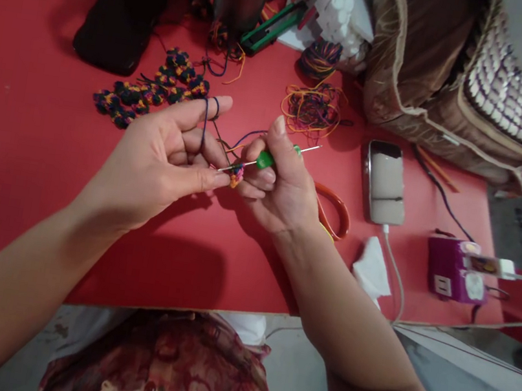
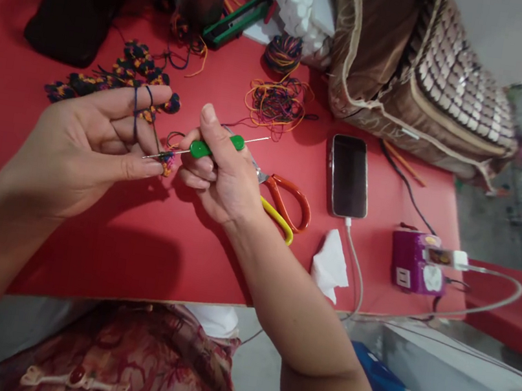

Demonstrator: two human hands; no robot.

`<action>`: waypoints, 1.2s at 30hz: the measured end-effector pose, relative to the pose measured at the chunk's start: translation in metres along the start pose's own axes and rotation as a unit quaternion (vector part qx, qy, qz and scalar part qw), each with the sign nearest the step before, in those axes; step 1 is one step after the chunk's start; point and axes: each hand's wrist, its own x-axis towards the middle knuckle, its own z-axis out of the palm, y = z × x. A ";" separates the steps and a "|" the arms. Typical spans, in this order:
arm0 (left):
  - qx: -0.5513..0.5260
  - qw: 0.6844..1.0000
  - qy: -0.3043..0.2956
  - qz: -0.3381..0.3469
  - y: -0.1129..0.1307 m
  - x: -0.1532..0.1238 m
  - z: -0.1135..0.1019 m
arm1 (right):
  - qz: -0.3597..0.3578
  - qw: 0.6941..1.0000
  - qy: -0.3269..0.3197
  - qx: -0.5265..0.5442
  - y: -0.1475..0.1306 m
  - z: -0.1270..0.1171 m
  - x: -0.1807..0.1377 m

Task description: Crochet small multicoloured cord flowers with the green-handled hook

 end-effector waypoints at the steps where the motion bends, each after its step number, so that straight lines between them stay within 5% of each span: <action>1: 0.004 1.000 -0.004 -0.003 0.000 0.000 0.000 | 0.008 1.000 0.004 -0.012 -0.001 0.000 0.000; 12: 0.018 0.999 -0.010 -0.039 0.001 -0.003 0.006 | -0.095 0.989 -0.006 -0.115 -0.003 -0.013 0.006; 28: 0.065 0.995 -0.014 -0.072 0.003 -0.003 0.008 | -0.155 0.974 0.004 -0.166 -0.012 -0.009 0.000; 36: 0.093 0.991 0.002 -0.091 0.002 0.000 0.009 | -0.210 0.940 0.044 -0.265 -0.010 -0.016 -0.007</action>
